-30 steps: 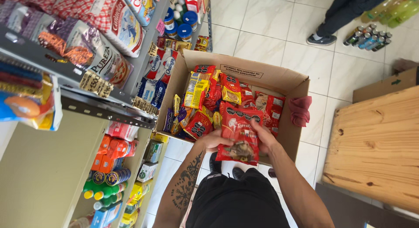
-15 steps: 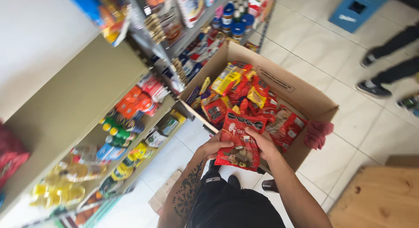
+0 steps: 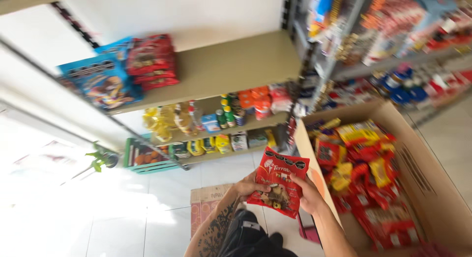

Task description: The person takes snack bags from a cardboard box and places them onto a metal shelf, stacking several bags of the same type together.

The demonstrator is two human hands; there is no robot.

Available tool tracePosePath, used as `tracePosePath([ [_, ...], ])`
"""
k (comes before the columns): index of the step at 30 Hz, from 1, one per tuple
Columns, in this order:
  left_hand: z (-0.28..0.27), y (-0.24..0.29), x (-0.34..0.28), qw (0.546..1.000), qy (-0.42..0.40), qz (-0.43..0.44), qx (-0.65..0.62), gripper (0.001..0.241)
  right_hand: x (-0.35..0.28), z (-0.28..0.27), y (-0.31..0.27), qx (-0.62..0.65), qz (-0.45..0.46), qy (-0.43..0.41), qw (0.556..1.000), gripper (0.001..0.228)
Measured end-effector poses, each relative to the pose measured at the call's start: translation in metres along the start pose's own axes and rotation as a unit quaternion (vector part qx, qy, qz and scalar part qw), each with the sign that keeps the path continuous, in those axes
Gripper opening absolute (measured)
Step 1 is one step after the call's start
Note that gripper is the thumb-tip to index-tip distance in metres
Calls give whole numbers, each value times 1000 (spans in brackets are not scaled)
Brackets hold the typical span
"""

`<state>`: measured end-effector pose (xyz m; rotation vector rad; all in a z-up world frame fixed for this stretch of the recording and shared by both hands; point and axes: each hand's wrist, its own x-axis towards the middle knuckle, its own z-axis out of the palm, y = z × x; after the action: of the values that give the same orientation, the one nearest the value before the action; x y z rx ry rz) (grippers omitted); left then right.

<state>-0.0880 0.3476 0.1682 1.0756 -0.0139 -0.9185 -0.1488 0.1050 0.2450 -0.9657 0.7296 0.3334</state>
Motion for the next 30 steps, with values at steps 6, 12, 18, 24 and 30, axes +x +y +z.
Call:
tracePosePath([
  [6,-53,36,-60,997,24,58,49,96,45,58,17,-74,3,-151,986,61],
  [12,-124,99,-85,989,70,129,0,84,72,175,-4,-115,-46,-163,979,74],
  [18,-160,242,-115,946,185,243,108,97,80,315,-50,-135,-238,-217,937,81],
  [24,-205,378,-133,905,196,342,159,121,77,451,-119,-172,-337,-211,901,82],
  [30,-256,464,-139,888,234,356,175,147,143,542,-161,-206,-362,-204,886,95],
])
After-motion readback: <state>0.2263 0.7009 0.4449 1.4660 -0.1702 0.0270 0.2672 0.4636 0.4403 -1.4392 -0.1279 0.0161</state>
